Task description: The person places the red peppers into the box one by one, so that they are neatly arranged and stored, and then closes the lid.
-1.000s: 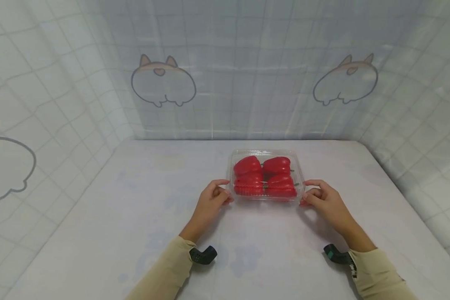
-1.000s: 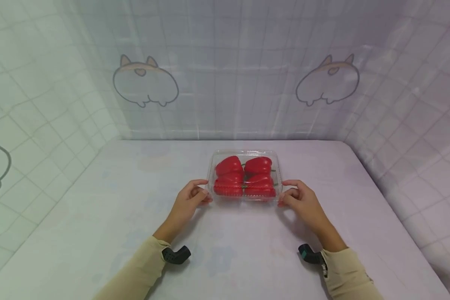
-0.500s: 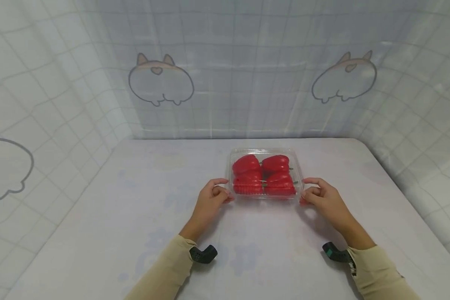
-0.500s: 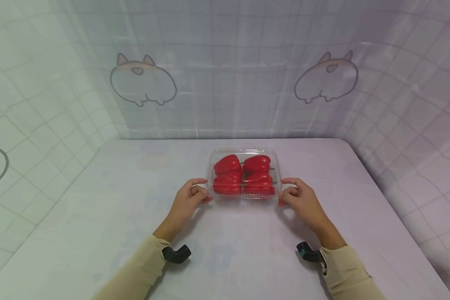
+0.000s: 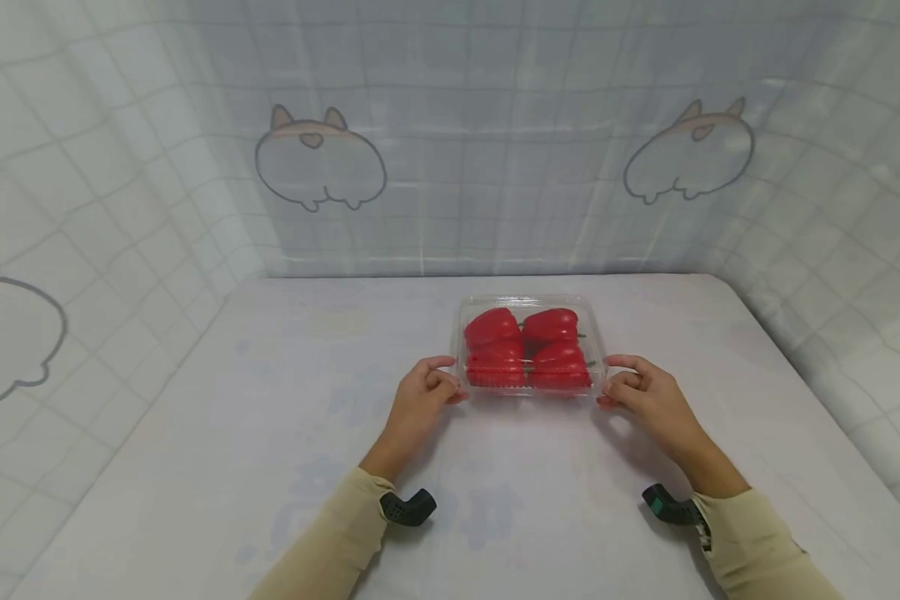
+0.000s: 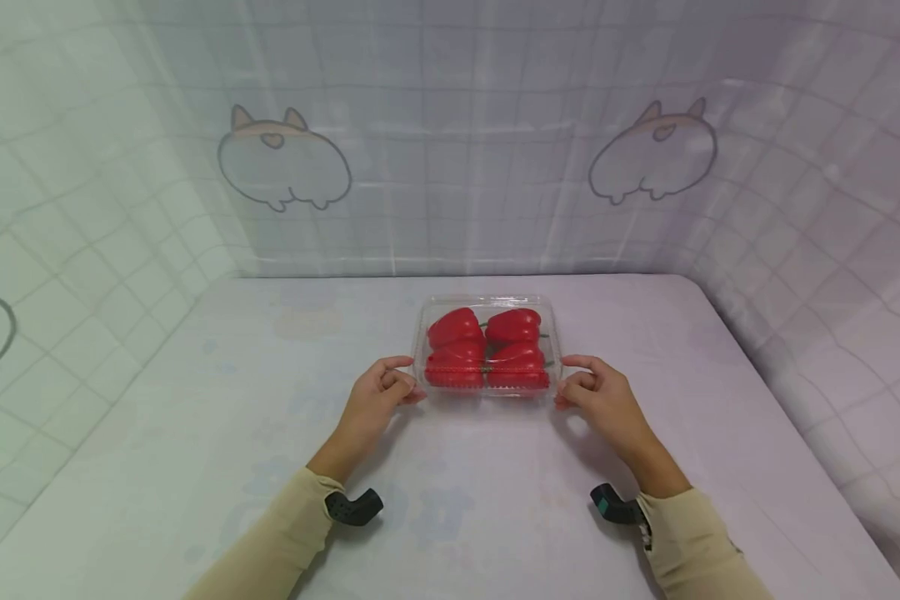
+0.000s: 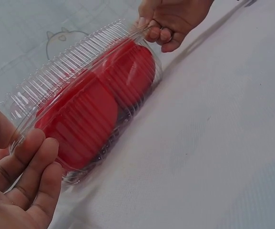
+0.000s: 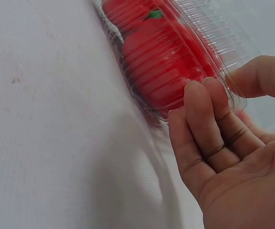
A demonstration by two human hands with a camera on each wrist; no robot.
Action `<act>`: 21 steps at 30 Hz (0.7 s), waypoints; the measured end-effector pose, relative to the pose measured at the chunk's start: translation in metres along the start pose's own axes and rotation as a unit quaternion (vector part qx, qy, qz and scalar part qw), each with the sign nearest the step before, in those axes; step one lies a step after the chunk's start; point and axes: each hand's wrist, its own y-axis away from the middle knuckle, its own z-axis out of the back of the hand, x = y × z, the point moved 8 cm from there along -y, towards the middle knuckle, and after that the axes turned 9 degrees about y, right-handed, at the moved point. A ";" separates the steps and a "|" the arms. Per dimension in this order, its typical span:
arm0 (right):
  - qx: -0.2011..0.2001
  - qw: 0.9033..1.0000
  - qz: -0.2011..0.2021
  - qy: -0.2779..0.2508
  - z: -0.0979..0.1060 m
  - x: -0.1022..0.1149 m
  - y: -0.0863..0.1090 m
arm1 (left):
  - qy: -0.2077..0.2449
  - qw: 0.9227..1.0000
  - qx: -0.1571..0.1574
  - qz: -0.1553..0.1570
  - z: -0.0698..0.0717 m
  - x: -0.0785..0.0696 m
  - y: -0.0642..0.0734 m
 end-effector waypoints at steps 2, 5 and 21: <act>-0.001 1.000 0.002 -0.006 0.000 0.001 -0.001 | 0.003 1.000 -0.002 0.004 0.001 0.000 0.000; -0.003 1.000 0.000 -0.011 0.000 0.000 -0.002 | 0.007 1.000 -0.005 0.004 0.001 -0.001 0.000; -0.001 0.999 -0.026 -0.047 0.001 -0.003 -0.003 | 0.017 1.000 -0.023 0.014 0.000 0.001 -0.003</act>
